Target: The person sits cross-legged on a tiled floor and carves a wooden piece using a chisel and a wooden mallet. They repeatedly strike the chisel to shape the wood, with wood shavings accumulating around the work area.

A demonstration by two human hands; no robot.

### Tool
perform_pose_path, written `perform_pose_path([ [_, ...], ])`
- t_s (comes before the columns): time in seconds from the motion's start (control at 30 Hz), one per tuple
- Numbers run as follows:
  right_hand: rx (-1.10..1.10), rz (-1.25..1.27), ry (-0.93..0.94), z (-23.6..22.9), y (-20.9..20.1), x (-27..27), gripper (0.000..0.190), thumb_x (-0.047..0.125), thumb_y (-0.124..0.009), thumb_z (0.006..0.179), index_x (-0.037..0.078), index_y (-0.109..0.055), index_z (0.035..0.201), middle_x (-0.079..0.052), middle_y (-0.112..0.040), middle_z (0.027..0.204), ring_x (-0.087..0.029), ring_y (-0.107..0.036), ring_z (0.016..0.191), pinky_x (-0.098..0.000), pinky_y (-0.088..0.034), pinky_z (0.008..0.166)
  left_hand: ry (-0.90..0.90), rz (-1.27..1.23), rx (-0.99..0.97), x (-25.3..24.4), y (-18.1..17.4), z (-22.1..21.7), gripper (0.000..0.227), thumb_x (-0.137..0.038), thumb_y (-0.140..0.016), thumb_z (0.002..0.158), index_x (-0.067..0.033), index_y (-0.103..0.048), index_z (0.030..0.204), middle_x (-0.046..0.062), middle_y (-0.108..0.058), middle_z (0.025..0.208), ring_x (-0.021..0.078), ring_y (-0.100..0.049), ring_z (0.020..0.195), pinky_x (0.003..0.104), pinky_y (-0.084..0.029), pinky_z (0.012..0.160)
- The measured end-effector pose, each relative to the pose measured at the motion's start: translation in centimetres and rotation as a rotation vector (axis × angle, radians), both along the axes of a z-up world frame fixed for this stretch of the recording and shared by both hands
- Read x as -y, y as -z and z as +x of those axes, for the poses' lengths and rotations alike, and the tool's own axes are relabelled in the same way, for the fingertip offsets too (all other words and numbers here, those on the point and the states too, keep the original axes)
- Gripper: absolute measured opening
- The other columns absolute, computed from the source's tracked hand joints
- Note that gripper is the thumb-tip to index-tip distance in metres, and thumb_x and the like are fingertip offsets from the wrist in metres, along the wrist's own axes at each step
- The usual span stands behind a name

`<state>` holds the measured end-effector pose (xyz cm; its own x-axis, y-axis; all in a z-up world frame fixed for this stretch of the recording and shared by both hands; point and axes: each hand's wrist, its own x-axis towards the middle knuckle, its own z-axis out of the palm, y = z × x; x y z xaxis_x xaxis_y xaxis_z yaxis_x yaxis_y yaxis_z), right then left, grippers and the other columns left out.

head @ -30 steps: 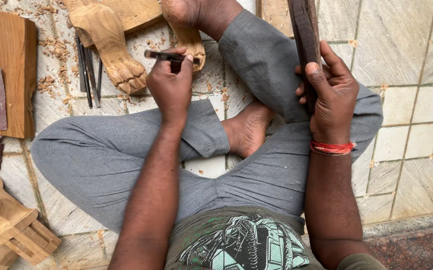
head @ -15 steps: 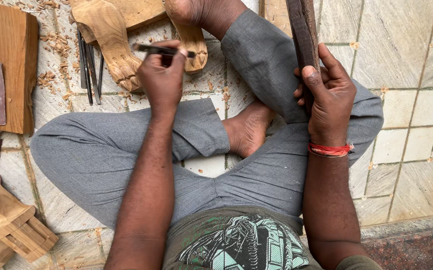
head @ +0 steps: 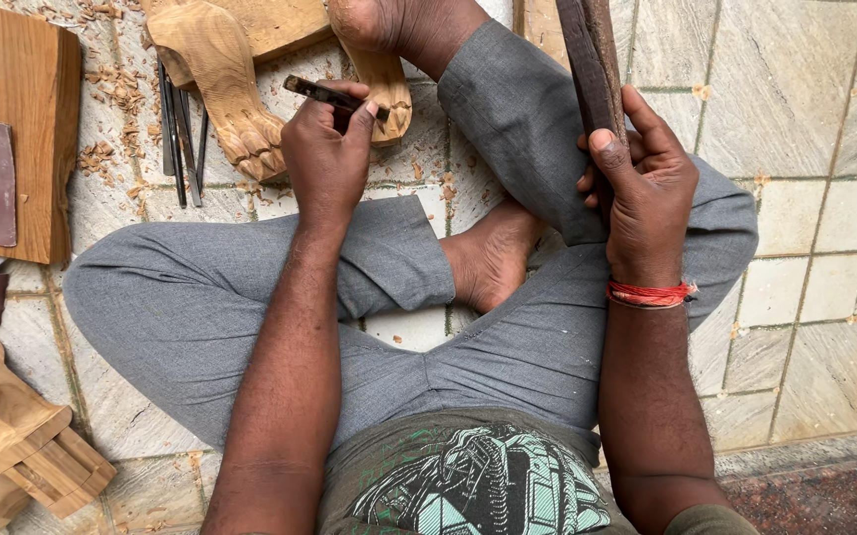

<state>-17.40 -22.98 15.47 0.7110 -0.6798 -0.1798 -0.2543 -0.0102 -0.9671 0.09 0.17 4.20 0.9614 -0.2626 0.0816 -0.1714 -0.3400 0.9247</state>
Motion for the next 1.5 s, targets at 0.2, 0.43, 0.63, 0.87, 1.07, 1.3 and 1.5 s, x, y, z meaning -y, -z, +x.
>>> perform_pose_path([
  [0.2, -0.009, 0.011, -0.005, -0.1, 0.1, 0.1, 0.06, 0.018, -0.077, 0.103, -0.001, -0.053, 0.154, -0.007, -0.076, 0.102, -0.005, -0.066, 0.071, -0.0184, -0.05, 0.057, -0.036, 0.094, -0.12, -0.9, -0.4, -0.2, 0.006, -0.009, -0.075, 0.095, -0.0116, -0.073, 0.1, 0.004, -0.078, 0.091, 0.0129, -0.078, 0.081, 0.028, -0.065, 0.07],
  [0.43, 0.017, 0.056, -0.011, 0.4, -0.3, 0.0, 0.058, 0.016, -0.075, 0.102, -0.001, -0.053, 0.154, -0.006, -0.074, 0.101, -0.005, -0.064, 0.07, -0.0184, -0.048, 0.056, 0.084, 0.228, -0.59, -3.5, -1.0, 1.2, 0.023, -0.014, -0.071, 0.098, -0.0036, -0.054, 0.11, 0.012, -0.073, 0.094, 0.0132, -0.076, 0.072, 0.025, -0.064, 0.063],
  [0.63, -0.03, 0.048, 0.005, 0.3, -0.3, -0.2, 0.059, 0.016, -0.076, 0.1, -0.001, -0.054, 0.152, -0.005, -0.074, 0.099, -0.005, -0.064, 0.069, -0.0177, -0.049, 0.055, 0.021, -0.039, -0.549, -1.9, -1.9, 0.5, 0.026, -0.011, -0.073, 0.095, -0.0046, -0.06, 0.116, 0.01, -0.073, 0.095, 0.0137, -0.076, 0.077, 0.025, -0.065, 0.061],
  [0.87, -0.043, 0.022, -0.002, 0.5, -0.3, -0.2, 0.058, 0.016, -0.076, 0.1, 0.0, -0.055, 0.152, -0.004, -0.075, 0.099, -0.004, -0.064, 0.07, -0.0174, -0.05, 0.056, 0.355, 0.133, 0.059, 1.3, -2.4, 3.9, 0.019, -0.013, -0.075, 0.098, -0.0099, -0.068, 0.115, 0.008, -0.079, 0.104, 0.0153, -0.079, 0.093, 0.028, -0.066, 0.077],
  [1.07, -0.036, 0.002, -0.009, 0.2, -0.3, -0.3, 0.059, 0.014, -0.076, 0.1, 0.0, -0.053, 0.153, -0.005, -0.074, 0.102, -0.005, -0.065, 0.073, -0.0177, -0.05, 0.058, 0.5, 0.276, 0.125, 2.2, -2.1, 5.2, 0.023, -0.023, -0.074, 0.101, -0.0099, -0.064, 0.117, 0.008, -0.079, 0.095, 0.0197, -0.078, 0.087, 0.036, -0.064, 0.072],
  [1.3, 0.02, -0.002, -0.101, 1.4, -1.9, -0.6, 0.061, 0.011, -0.079, 0.099, -0.001, -0.054, 0.153, -0.012, -0.077, 0.107, -0.006, -0.066, 0.073, -0.0198, -0.053, 0.06, 0.522, 0.252, 0.237, 2.2, -1.5, 5.9, 0.025, -0.021, -0.073, 0.103, -0.0076, -0.061, 0.12, 0.01, -0.078, 0.095, 0.0244, -0.078, 0.086, 0.041, -0.064, 0.072],
  [1.5, 0.036, -0.102, -0.289, 2.9, -4.1, -0.3, 0.056, 0.011, -0.08, 0.104, -0.001, -0.058, 0.153, -0.014, -0.077, 0.11, -0.007, -0.067, 0.074, -0.0189, -0.053, 0.061, 0.543, 0.299, 0.265, 2.2, -1.1, 6.3, 0.023, -0.021, -0.074, 0.105, -0.0072, -0.061, 0.119, 0.012, -0.075, 0.088, 0.0289, -0.077, 0.082, 0.045, -0.061, 0.068],
])
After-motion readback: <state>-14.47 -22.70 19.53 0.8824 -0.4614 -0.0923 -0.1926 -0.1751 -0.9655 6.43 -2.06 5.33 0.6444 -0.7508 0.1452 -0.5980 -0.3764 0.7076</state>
